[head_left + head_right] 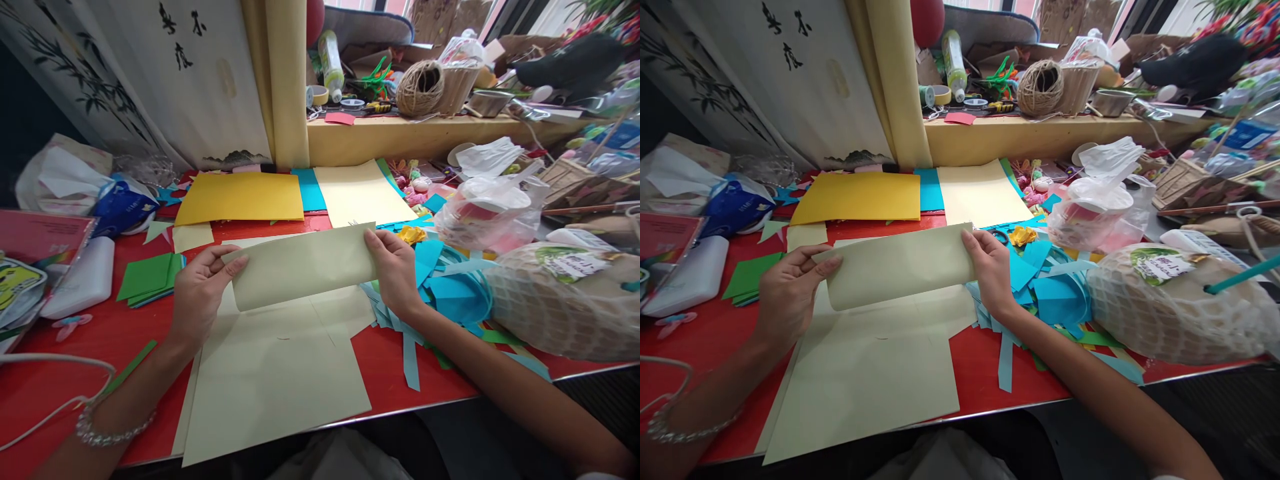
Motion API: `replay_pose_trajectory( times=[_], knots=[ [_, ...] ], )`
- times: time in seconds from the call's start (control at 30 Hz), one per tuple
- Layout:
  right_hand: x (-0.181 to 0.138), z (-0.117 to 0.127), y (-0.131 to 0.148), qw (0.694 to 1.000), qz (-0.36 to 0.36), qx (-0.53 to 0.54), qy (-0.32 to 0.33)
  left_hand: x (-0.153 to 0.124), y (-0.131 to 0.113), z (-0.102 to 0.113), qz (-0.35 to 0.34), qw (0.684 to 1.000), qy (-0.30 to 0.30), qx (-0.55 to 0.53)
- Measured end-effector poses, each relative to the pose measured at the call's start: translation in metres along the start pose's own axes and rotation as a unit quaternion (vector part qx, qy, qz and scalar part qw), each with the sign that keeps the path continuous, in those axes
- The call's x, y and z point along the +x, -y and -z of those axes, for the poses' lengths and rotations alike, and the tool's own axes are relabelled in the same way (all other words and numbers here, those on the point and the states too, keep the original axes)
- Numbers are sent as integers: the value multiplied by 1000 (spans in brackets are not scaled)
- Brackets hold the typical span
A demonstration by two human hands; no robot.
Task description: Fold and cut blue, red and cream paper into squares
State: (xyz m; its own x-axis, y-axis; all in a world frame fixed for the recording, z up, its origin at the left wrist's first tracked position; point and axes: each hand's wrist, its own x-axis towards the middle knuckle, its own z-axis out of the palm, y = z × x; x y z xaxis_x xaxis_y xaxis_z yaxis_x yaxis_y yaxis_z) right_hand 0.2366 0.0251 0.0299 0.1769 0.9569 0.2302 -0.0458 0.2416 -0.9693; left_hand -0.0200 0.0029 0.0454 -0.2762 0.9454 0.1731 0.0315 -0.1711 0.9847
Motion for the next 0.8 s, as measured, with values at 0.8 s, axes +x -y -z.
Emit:
replay_pose_trajectory(
  times=[0.8],
  knots=[
    [1, -1, 1, 1000, -7, 6, -7, 2, 4, 2, 19, 1000, 7, -19]
  ],
)
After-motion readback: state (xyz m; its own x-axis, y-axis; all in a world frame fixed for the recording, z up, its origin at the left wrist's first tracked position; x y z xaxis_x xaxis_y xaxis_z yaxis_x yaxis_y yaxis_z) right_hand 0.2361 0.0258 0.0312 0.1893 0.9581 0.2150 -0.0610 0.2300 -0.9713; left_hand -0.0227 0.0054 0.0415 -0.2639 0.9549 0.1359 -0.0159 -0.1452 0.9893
